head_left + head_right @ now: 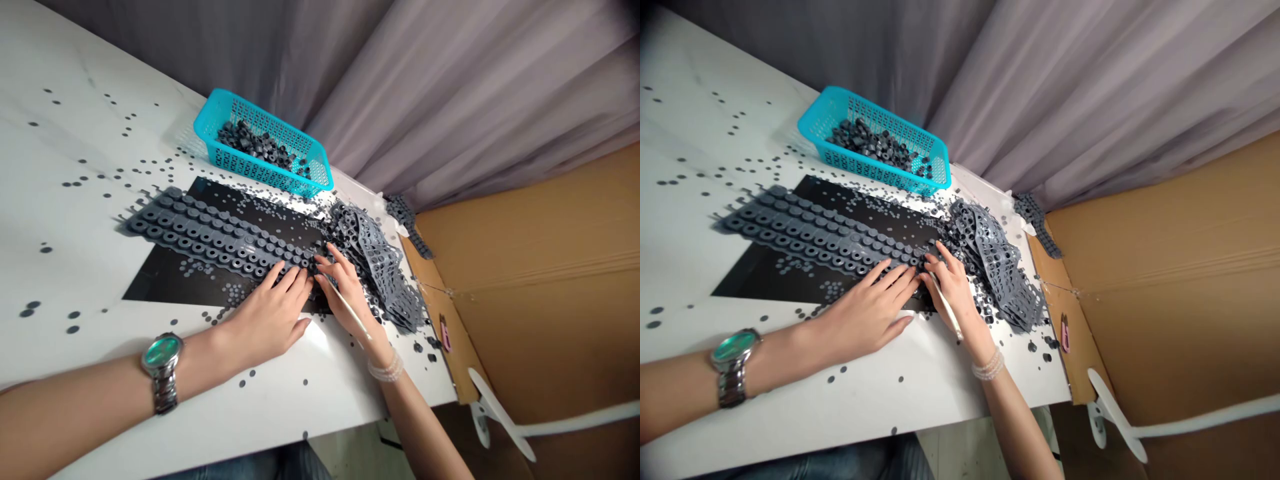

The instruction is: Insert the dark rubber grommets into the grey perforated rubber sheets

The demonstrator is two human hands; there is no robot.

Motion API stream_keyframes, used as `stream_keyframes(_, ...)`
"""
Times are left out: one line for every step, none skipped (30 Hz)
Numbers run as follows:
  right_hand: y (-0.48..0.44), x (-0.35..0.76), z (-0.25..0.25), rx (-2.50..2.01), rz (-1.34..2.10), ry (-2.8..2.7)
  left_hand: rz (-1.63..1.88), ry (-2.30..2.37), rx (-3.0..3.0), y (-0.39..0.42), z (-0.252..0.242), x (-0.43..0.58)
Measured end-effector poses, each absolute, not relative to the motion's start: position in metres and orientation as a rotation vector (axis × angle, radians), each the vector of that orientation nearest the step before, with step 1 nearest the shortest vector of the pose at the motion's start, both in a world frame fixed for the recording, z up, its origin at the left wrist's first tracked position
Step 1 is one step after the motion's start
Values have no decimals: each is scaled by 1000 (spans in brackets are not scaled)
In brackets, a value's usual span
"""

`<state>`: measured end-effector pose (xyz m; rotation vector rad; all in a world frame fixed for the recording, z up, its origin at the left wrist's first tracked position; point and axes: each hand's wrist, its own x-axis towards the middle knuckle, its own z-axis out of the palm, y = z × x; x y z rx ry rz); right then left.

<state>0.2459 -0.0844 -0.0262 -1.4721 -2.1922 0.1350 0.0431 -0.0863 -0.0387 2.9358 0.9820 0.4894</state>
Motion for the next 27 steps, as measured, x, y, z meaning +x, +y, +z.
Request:
stream_keyframes(-84,246,-27,-1469,118,-2203,490,984,2936,-86,-39,43)
stream_keyframes(-84,246,-28,-1466,102,-2217,490,985,2936,-86,-39,43)
stream_keyframes(-84,246,-29,-1465,83,-2231,489,986,2934,-86,-38,43)
stream_keyframes(-83,246,-31,-1463,64,-2244,486,986,2932,-87,-38,44)
stream_keyframes(-82,247,-33,-1456,48,-2259,481,986,2930,-87,-37,44)
stream_keyframes(-81,248,-35,-1445,36,-2277,473,985,2928,-87,-37,44)
stream_keyframes(-79,250,-37,-1436,31,-2293,465,983,2928,-87,-36,44)
stream_keyframes(-76,251,-38,-1432,29,-2298,457,979,2929,-86,-35,44)
stream_keyframes(-74,254,-39,-1435,25,-2285,452,975,2930,-86,-34,44)
stream_keyframes(-72,256,-39,-1449,16,-2247,449,973,2930,-86,-34,43)
stream_keyframes(-71,259,-38,-1474,2,-2185,450,970,2929,-86,-34,43)
stream_keyframes(-70,261,-35,-1508,-8,-2111,453,968,2927,-86,-34,43)
stream_keyframes(-71,262,-33,-1541,-10,-2042,457,968,2924,-86,-34,43)
stream_keyframes(-72,263,-30,-1569,-1,-1991,462,967,2922,-86,-34,43)
stream_keyframes(-74,262,-26,-1590,20,-1965,465,967,2920,-86,-35,44)
stream_keyframes(-76,260,-24,-1601,50,-1964,466,966,2920,-86,-35,44)
stream_keyframes(-78,257,-21,-1596,82,-1983,466,967,2919,-86,-36,44)
stream_keyframes(-80,254,-20,-1581,111,-2015,464,968,2918,-86,-36,44)
stream_keyframes(-81,250,-19,-1557,137,-2051,463,968,2917,-86,-37,44)
stream_keyframes(-81,245,-19,-1530,158,-2085,463,966,2916,-86,-37,44)
stream_keyframes(-81,241,-20,-1504,174,-2115,467,961,2916,-86,-38,44)
stream_keyframes(-80,237,-20,-1483,181,-2137,473,954,2915,-86,-38,44)
stream_keyframes(-79,235,-21,-1469,182,-2153,482,950,2915,-86,-38,44)
stream_keyframes(-78,233,-22,-1462,180,-2165,492,947,2914,-86,-38,44)
stream_keyframes(-77,232,-22,-1459,176,-2176,502,949,2915,-86,-38,44)
stream_keyframes(-77,232,-23,-1457,173,-2185,509,954,2916,-86,-39,44)
stream_keyframes(-77,232,-23,-1455,173,-2193,513,958,2920,-86,-39,44)
